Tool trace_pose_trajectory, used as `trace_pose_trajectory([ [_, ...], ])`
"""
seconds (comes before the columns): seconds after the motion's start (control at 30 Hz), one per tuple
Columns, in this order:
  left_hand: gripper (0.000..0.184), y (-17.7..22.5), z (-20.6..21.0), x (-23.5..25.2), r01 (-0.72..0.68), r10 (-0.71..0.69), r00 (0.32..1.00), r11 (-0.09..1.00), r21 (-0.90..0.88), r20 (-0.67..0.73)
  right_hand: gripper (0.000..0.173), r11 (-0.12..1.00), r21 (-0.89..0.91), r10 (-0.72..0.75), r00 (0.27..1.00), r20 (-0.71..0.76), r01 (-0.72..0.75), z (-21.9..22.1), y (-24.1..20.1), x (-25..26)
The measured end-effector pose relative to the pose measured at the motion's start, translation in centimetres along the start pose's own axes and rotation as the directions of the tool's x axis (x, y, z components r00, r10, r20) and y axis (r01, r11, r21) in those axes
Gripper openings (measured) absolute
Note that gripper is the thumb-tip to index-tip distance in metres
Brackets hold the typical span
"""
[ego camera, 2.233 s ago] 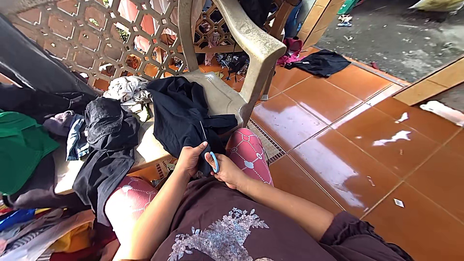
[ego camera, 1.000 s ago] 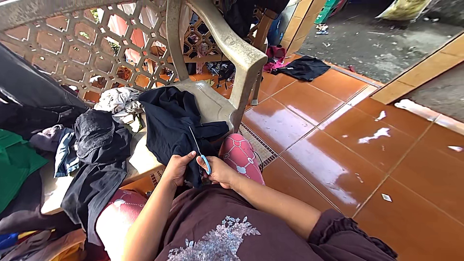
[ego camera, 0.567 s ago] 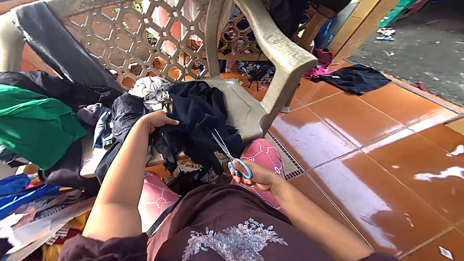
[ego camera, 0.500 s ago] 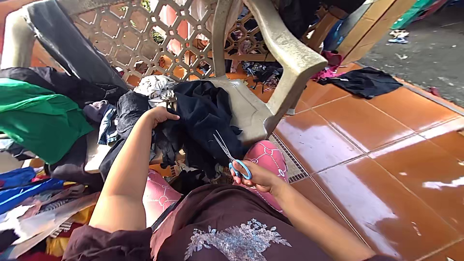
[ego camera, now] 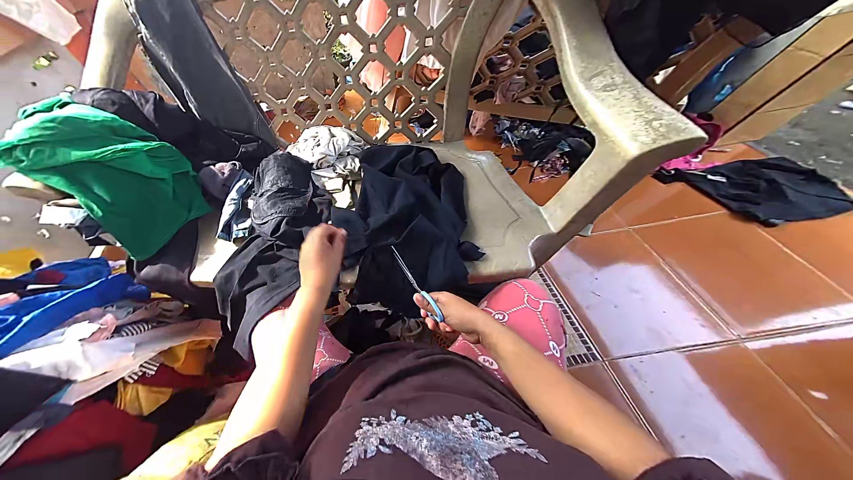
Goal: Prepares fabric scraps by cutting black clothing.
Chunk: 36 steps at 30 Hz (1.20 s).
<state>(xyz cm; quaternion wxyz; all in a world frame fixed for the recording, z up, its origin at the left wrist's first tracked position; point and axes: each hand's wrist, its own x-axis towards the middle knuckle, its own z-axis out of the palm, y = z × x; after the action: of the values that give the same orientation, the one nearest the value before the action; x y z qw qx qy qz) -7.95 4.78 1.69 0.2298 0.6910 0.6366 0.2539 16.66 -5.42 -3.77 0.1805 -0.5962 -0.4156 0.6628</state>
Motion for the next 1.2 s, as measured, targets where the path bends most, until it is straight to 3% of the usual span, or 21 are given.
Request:
trace_pose_trajectory([
  [0.07, 0.043, 0.8, 1.8, -2.2, 0.067, -0.094, 0.951, 0.993, 0.101, 0.294, 0.037, 1.0, 0.015, 0.014, 0.999, -0.035, -0.013, -0.1, 0.0, 0.0],
  [0.1, 0.048, 1.2, 2.6, -2.8, 0.077, -0.129, 0.924, 0.985, 0.157, 0.359, 0.037, 0.999, 0.027, 0.02, 0.998, -0.053, -0.019, -0.1, 0.0, 0.0],
  [0.23, 0.053, 2.0, 4.4, -3.0, 0.072, -0.15, 0.939, 0.966, 0.247, 0.31, 0.036, 0.998, 0.054, 0.032, 0.995, -0.09, -0.027, -0.1, 0.0, -0.6],
  [0.4, 0.038, 1.8, 4.0, -1.5, 0.143, -0.148, 0.921, 0.989, 0.04, 0.36, 0.031, 0.993, 0.114, -0.028, 0.999, -0.042, 0.032, 1.1, 0.1, -2.2],
  [0.47, 0.037, 1.3, 4.2, -1.3, 0.183, -0.117, 0.914, 0.973, -0.138, 0.388, 0.029, 0.986, 0.146, -0.082, 0.996, 0.026, 0.077, 1.7, 0.1, -2.9],
  [0.57, 0.046, 0.3, 4.6, -2.0, 0.3, -0.041, 0.899, 0.783, -0.545, 0.435, 0.03, 0.974, 0.19, -0.151, 0.981, 0.124, 0.126, 2.4, 0.0, -3.3],
  [0.63, 0.054, 0.2, 4.1, -2.8, 0.378, 0.014, 0.871, 0.619, -0.688, 0.491, 0.032, 0.966, 0.219, -0.172, 0.971, 0.166, 0.133, 2.6, 0.1, -3.5],
  [0.8, 0.066, -0.4, 2.9, -3.8, 0.476, 0.13, 0.799, 0.461, -0.749, 0.587, 0.034, 0.957, 0.26, -0.195, 0.952, 0.235, 0.131, 2.8, 0.5, -3.8],
  [1.03, 0.074, -0.8, 3.0, -3.9, 0.432, 0.256, 0.777, 0.449, -0.782, 0.576, 0.031, 0.944, 0.276, -0.248, 0.939, 0.239, 0.179, 2.8, 0.1, -4.0],
  [1.2, 0.069, -0.6, 2.8, -3.9, 0.425, 0.28, 0.785, 0.405, -0.81, 0.552, 0.026, 0.957, 0.188, -0.253, 0.951, 0.175, 0.22, 3.0, -0.4, -4.1],
])
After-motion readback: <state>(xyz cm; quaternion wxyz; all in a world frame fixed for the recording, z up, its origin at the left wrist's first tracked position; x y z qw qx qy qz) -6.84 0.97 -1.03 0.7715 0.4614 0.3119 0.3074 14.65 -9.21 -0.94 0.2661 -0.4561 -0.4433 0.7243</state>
